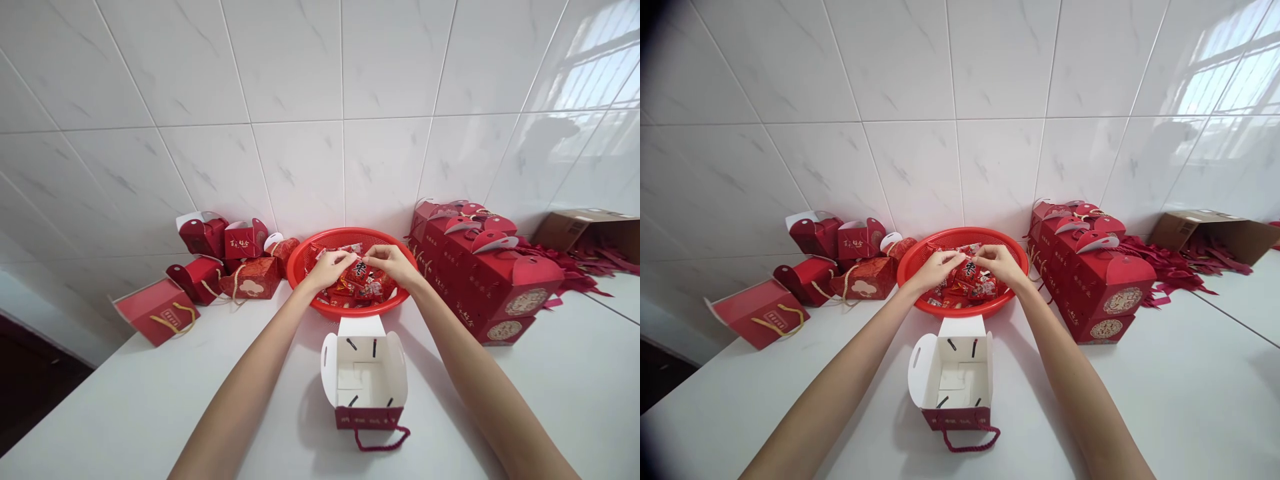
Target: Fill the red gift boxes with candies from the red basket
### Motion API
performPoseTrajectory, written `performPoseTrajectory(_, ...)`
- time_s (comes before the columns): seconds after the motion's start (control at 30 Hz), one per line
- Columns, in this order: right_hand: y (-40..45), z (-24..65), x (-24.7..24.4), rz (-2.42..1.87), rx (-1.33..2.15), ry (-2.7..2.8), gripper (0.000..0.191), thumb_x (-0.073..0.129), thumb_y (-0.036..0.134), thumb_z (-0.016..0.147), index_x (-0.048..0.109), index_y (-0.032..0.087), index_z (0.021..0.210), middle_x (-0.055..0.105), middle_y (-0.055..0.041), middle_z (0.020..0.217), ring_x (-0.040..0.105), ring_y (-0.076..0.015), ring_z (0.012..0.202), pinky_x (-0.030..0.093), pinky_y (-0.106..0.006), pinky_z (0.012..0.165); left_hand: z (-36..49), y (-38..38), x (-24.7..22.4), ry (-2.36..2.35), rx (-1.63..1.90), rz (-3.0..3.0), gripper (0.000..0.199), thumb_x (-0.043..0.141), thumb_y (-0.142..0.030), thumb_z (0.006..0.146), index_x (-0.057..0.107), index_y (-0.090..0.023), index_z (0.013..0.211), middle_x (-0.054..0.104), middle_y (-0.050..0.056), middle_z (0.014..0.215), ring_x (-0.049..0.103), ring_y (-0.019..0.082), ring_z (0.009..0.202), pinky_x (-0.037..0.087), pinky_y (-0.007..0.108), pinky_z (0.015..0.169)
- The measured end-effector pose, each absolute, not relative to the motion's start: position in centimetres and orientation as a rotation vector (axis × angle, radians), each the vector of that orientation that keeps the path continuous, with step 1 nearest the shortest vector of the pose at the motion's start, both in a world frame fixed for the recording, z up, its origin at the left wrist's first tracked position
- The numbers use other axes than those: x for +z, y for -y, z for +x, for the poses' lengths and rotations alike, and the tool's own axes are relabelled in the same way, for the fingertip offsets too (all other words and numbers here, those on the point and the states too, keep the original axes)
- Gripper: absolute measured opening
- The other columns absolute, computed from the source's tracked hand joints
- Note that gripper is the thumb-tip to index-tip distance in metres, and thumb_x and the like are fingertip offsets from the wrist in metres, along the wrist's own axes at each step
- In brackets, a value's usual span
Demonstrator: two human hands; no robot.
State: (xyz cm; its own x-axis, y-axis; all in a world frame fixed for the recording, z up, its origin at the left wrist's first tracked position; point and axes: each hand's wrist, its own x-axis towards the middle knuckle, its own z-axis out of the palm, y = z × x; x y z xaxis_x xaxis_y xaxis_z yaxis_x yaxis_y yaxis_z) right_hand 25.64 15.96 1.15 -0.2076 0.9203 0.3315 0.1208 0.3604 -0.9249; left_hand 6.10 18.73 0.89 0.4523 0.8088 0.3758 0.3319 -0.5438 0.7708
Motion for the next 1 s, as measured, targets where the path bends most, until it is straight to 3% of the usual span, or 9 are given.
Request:
performPoseTrajectory(0.07, -16.0, 25.7, 1.0, -0.994, 0.938, 1.525, 0.028, 0.077, 0.043, 0.067, 0.064, 0.018, 0.064, 0.059, 0.0004, 0.062, 0.051, -0.0128, 0.059, 0.041, -0.026, 0.056, 6.1, -19.1, 0.5, -1.105, 0.929, 2.103, 0.037, 0.045, -0.041, 0.092, 0.066, -0.017, 0.074, 0.068, 0.004, 0.075, 0.063, 0.02, 0.077, 0.049, 0.03, 0.074)
performPoseTrajectory(0.2, -16.1, 25.7, 1.0, -1.043, 0.919, 1.442, 0.026, 0.077, 0.041, 0.065, 0.064, 0.019, 0.062, 0.061, -0.0014, 0.061, 0.053, -0.0139, 0.059, 0.043, -0.026, 0.055, 6.0, -19.2, 0.0, -1.356, 0.531, 2.225, 0.022, 0.053, -0.023, 0.086, 0.073, -0.017, 0.09, 0.075, 0.007, 0.089, 0.068, 0.024, 0.085, 0.05, 0.03, 0.075)
performPoseTrajectory(0.33, -16.2, 25.6, 1.1, -1.044, 0.936, 1.355, 0.023, 0.074, 0.039, 0.062, 0.063, 0.019, 0.059, 0.062, -0.0013, 0.059, 0.056, -0.0147, 0.058, 0.045, -0.027, 0.056, 6.0, -19.0, 0.0, -1.494, 0.199, 2.286, 0.029, 0.06, -0.017, 0.08, 0.073, -0.019, 0.106, 0.075, 0.009, 0.11, 0.068, 0.025, 0.098, 0.05, 0.028, 0.079)
performPoseTrajectory(0.5, -16.4, 25.5, 1.1, -1.028, 0.954, 1.233, 0.019, 0.074, 0.034, 0.058, 0.062, 0.02, 0.056, 0.062, 0.0001, 0.059, 0.056, -0.0136, 0.057, 0.047, -0.026, 0.056, 5.8, -18.7, 0.1, -1.544, 0.04, 2.276, 0.025, 0.068, -0.013, 0.07, 0.075, -0.017, 0.093, 0.077, 0.01, 0.095, 0.07, 0.027, 0.088, 0.051, 0.028, 0.071)
performPoseTrajectory(0.63, -16.5, 25.7, 1.1, -1.002, 0.999, 1.095, 0.021, 0.076, 0.034, 0.054, 0.061, 0.019, 0.056, 0.059, 0.0018, 0.058, 0.054, -0.012, 0.056, 0.046, -0.026, 0.057, 6.0, -18.3, 0.6, -1.462, -0.029, 2.29, 0.031, 0.065, -0.018, 0.076, 0.074, -0.018, 0.106, 0.077, 0.007, 0.092, 0.071, 0.024, 0.081, 0.051, 0.027, 0.069)
performPoseTrajectory(0.87, -17.3, 26.0, 0.7, -0.964, 1.029, 0.906, 0.025, 0.074, 0.036, 0.053, 0.055, 0.021, 0.058, 0.055, 0.0051, 0.055, 0.049, -0.0108, 0.051, 0.039, -0.025, 0.05, 6.7, -17.8, 0.9, -1.176, 0.238, 2.464, 0.057, 0.061, -0.024, 0.085, 0.055, -0.019, 0.141, 0.068, 0.009, 0.129, 0.064, 0.025, 0.114, 0.048, 0.03, 0.097)
performPoseTrajectory(1.0, -17.9, 26.1, 0.2, -0.937, 1.016, 0.899, 0.026, 0.076, 0.039, 0.053, 0.059, 0.021, 0.061, 0.06, 0.0038, 0.058, 0.052, -0.0131, 0.055, 0.04, -0.025, 0.052, 6.8, -17.9, 0.6, -0.896, 0.121, 2.548, 0.048, 0.064, -0.031, 0.085, 0.063, -0.028, 0.133, 0.06, 0.005, 0.141, 0.052, 0.027, 0.131, 0.04, 0.033, 0.107)
